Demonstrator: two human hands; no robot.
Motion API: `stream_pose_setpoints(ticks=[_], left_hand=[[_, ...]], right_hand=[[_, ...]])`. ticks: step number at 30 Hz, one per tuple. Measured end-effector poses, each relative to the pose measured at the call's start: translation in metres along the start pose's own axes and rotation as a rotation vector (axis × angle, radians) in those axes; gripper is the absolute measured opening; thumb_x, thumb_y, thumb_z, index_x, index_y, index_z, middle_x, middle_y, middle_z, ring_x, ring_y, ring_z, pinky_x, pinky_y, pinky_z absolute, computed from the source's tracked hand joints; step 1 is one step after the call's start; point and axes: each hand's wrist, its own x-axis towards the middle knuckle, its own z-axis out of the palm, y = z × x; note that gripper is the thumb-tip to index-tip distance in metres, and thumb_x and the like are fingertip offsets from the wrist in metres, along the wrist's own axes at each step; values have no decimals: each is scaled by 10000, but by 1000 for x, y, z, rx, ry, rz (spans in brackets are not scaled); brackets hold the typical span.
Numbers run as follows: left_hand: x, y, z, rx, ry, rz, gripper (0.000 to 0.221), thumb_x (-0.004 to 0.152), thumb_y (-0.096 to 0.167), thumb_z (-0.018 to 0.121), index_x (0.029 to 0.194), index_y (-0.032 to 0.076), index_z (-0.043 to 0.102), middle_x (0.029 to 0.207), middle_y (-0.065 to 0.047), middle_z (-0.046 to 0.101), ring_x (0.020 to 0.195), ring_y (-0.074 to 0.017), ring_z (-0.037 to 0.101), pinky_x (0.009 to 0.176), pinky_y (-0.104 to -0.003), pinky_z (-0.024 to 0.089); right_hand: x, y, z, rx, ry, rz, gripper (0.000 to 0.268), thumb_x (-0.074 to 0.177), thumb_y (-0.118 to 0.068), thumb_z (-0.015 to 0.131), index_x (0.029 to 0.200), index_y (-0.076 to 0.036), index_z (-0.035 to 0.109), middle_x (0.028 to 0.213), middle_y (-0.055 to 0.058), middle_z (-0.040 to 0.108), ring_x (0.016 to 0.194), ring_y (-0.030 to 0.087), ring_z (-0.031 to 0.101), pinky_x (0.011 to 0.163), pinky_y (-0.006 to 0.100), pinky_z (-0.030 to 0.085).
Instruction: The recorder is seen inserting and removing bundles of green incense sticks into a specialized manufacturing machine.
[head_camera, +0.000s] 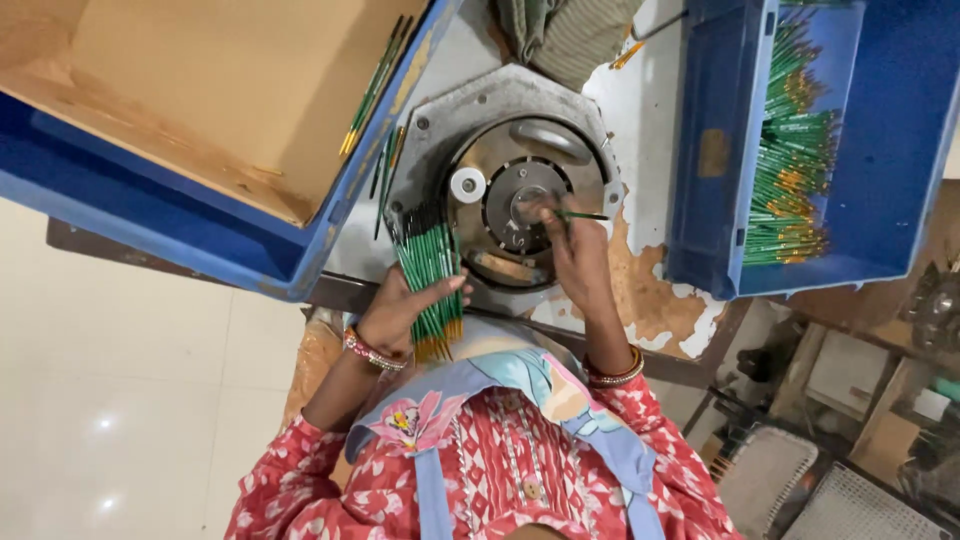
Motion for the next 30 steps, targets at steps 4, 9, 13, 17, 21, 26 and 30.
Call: stream_pose_setpoints(ticks=[4,9,13,17,21,26,30], left_hand=[[-5,21,17,369,-100,169,246,968,114,746,1164,-32,725,1046,-113,789,929,-186,758,855,-338,620],[9,38,32,756,-227,423,363,903,152,753,1205,-10,634,1045,-51,760,928,-95,680,828,-265,553],[19,6,9,523,-73,264,228,1009,176,700,1136,-13,716,1021,-76,795,855,-126,728,764,-289,577],[18,2,7,166,-24,130,245,976,158,709,1159,8,649,1013,-97,770,827,-169,724,736,-314,586],[12,0,-1,3,100,-32,254,931,152,726,1126,-6,691,1008,-85,777,846,-180,733,714,-328,600],[-3,1,10,92,6,46,280,886,84,765,1137,15,664,975,-64,764,875,-190,746,753,-354,628],[2,7,16,651,-93,462,241,922,68,798,1106,-26,675,1008,-112,751,908,-203,699,810,-324,577]], right_hand=[[-17,-49,-12,158,-31,208,171,1074,-172,569,1154,-42,646,834,129,716,700,269,663,625,356,504],[-42,-25,-43,-128,-150,109,176,1036,-241,668,1107,-87,716,764,139,707,642,303,699,590,371,510],[-10,-34,-34,-235,24,129,146,1008,-161,651,1123,-99,716,802,164,701,688,358,692,617,432,520],[11,-15,-10,-458,-68,53,198,936,-89,687,1123,-35,654,853,215,680,759,436,661,653,502,501],[10,-6,0,-368,-45,-74,165,945,-50,671,1104,-36,633,928,220,694,821,447,656,684,500,509],[-17,-31,-9,-56,-42,25,168,962,-4,600,1129,-24,606,996,166,741,911,353,735,765,425,560],[-18,-50,-13,-33,-241,-20,233,905,-14,656,1137,-17,643,986,162,756,902,322,745,749,389,565]])
